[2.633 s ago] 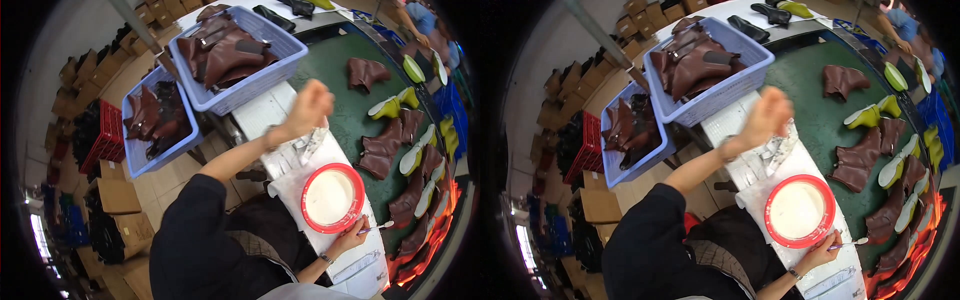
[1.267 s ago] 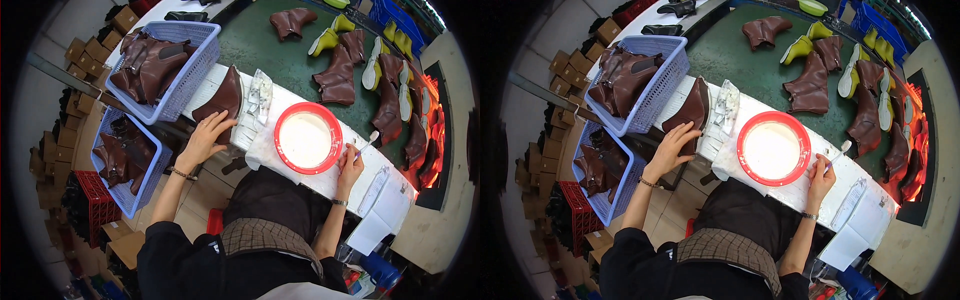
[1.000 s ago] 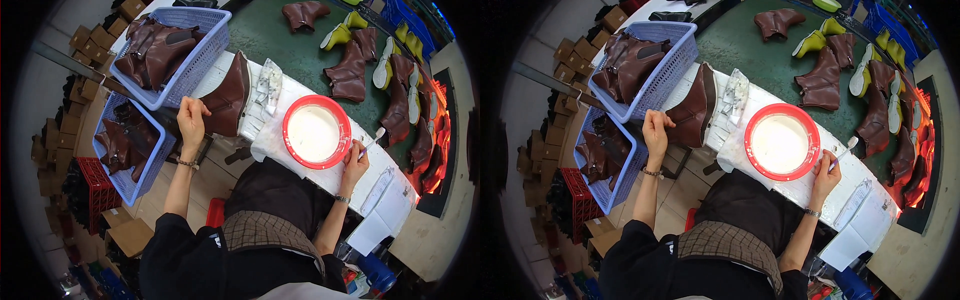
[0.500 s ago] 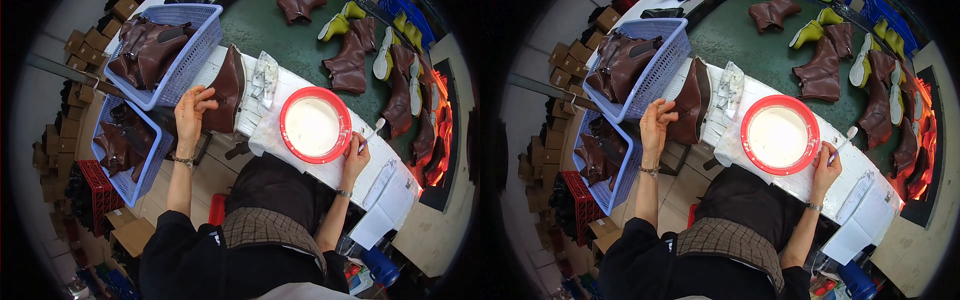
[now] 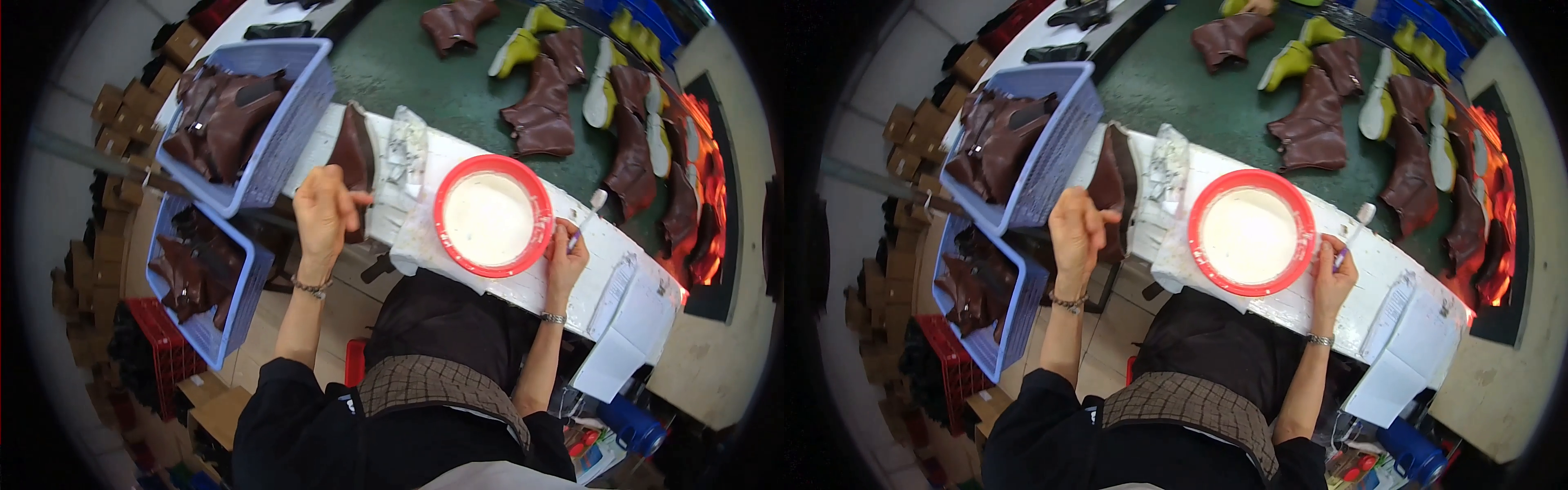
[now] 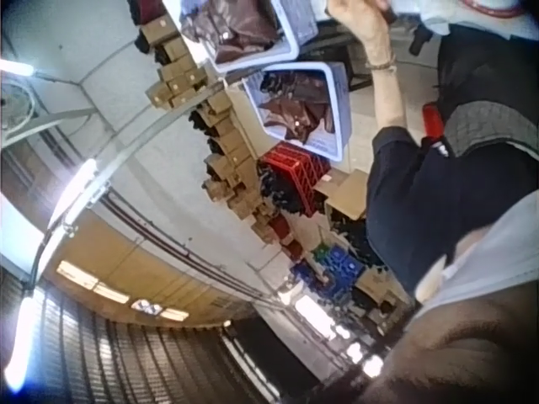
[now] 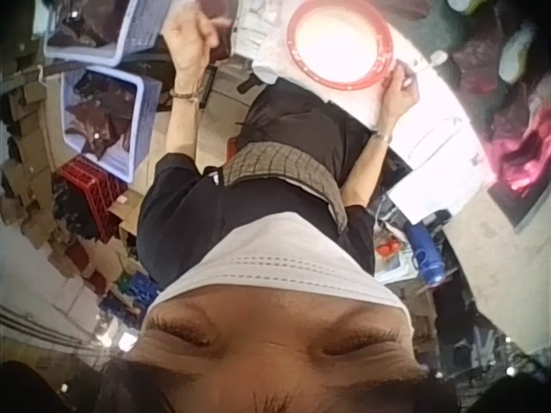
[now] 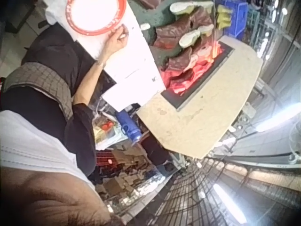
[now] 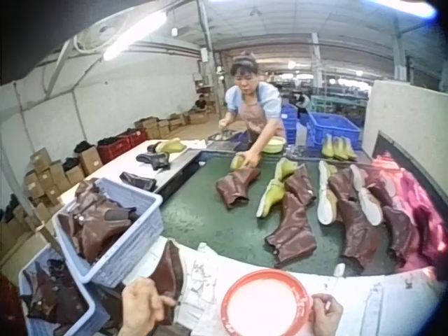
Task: Applying glue to the edges of leather shoe components using a small brush.
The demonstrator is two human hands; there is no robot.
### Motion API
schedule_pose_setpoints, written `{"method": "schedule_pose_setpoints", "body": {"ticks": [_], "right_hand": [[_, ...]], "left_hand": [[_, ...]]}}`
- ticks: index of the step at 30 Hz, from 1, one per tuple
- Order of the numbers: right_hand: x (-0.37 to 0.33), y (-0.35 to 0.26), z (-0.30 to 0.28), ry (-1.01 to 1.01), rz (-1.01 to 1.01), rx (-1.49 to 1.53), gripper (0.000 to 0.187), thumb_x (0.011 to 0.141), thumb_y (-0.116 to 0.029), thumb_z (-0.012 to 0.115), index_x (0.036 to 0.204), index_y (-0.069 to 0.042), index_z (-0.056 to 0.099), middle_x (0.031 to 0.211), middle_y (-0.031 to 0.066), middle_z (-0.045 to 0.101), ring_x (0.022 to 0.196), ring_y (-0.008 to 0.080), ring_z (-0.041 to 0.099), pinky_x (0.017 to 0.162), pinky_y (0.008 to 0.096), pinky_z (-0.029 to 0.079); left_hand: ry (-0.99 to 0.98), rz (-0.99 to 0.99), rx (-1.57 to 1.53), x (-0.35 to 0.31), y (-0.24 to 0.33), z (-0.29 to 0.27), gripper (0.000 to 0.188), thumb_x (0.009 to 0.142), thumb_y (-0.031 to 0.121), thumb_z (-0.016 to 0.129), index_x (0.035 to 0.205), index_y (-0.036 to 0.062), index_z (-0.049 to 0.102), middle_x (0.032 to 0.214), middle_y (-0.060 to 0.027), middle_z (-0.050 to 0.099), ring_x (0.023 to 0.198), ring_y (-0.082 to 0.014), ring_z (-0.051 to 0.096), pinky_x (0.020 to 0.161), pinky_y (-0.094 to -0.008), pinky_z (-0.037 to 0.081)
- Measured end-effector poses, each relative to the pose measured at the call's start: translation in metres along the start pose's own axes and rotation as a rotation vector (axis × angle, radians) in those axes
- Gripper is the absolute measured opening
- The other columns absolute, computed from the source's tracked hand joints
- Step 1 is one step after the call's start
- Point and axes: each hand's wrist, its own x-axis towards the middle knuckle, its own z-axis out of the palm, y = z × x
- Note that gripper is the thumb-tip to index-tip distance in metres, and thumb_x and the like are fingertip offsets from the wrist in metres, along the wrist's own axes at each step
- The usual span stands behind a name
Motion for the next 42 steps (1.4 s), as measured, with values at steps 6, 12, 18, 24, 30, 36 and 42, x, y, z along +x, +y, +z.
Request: {"method": "schedule_pose_setpoints", "body": {"ticks": [6,12,18,24,30,36,42], "right_hand": [[0.011,0.007,-0.047,0.061,-0.053,-0.163,0.024,0.101,-0.024,0.069,0.104,-0.002,0.075,0.089,0.0048,0.076,0.074,0.0086,0.068,0.065,0.0268,0.056],[0.009,-0.007,-0.050,-0.036,-0.218,-0.156,0.022,0.099,-0.019,0.070,0.110,0.000,0.073,0.091,0.0047,0.076,0.081,0.0071,0.067,0.071,0.0277,0.057],[-0.010,-0.008,-0.083,0.029,-0.222,-0.080,0.021,0.098,-0.017,0.069,0.108,0.001,0.072,0.089,0.0055,0.075,0.081,0.0082,0.066,0.071,0.0274,0.055],[-0.007,-0.016,-0.070,-0.060,-0.176,-0.073,0.022,0.100,-0.015,0.068,0.113,0.002,0.071,0.096,0.0076,0.076,0.089,0.0106,0.069,0.078,0.0286,0.057],[0.001,-0.016,-0.070,-0.075,-0.184,-0.118,0.022,0.099,-0.016,0.069,0.110,0.003,0.071,0.098,0.0104,0.077,0.088,0.0141,0.072,0.079,0.0294,0.057],[-0.001,-0.015,-0.075,-0.076,-0.189,-0.150,0.021,0.099,-0.015,0.069,0.110,0.002,0.072,0.099,0.0107,0.077,0.089,0.0144,0.072,0.079,0.0293,0.057],[-0.001,-0.018,-0.062,-0.066,-0.185,-0.070,0.023,0.099,-0.017,0.068,0.109,0.003,0.072,0.092,0.0089,0.076,0.083,0.0111,0.070,0.074,0.0279,0.056]], "left_hand": [[-0.031,0.039,-0.091,-0.003,-0.024,0.026,0.009,0.104,0.015,0.052,0.097,0.0094,0.053,0.065,0.0021,0.041,0.056,-0.0120,0.043,0.071,-0.0356,0.055],[-0.558,0.158,-0.388,0.011,-0.045,0.023,0.030,0.112,0.034,0.040,0.115,0.0101,0.058,0.087,-0.0066,0.059,0.068,-0.0142,0.049,0.061,-0.0376,0.047],[-0.640,-0.173,-0.151,0.042,-0.065,0.059,0.038,0.103,0.047,0.061,0.106,0.0098,0.060,0.092,-0.0090,0.074,0.055,-0.0235,0.061,0.051,-0.0325,0.051],[-0.641,-0.085,0.273,0.043,-0.050,0.085,0.041,0.104,0.051,0.054,0.115,0.0110,0.057,0.098,-0.0075,0.064,0.070,-0.0213,0.058,0.064,-0.0360,0.051],[-0.432,-0.633,0.636,0.096,-0.100,0.052,0.060,0.101,0.063,0.051,0.131,0.0105,0.052,0.108,-0.0097,0.059,0.088,-0.0257,0.059,0.083,-0.0456,0.051],[-0.527,-0.565,0.644,0.104,-0.130,0.041,0.064,0.099,0.068,0.048,0.122,0.0084,0.053,0.106,-0.0139,0.063,0.095,-0.0285,0.061,0.085,-0.0478,0.049],[-0.361,0.277,0.357,0.009,-0.042,0.134,0.064,0.106,0.057,0.047,0.076,0.0027,0.061,0.068,-0.0127,0.067,0.059,-0.0223,0.063,0.055,-0.0316,0.051]]}}
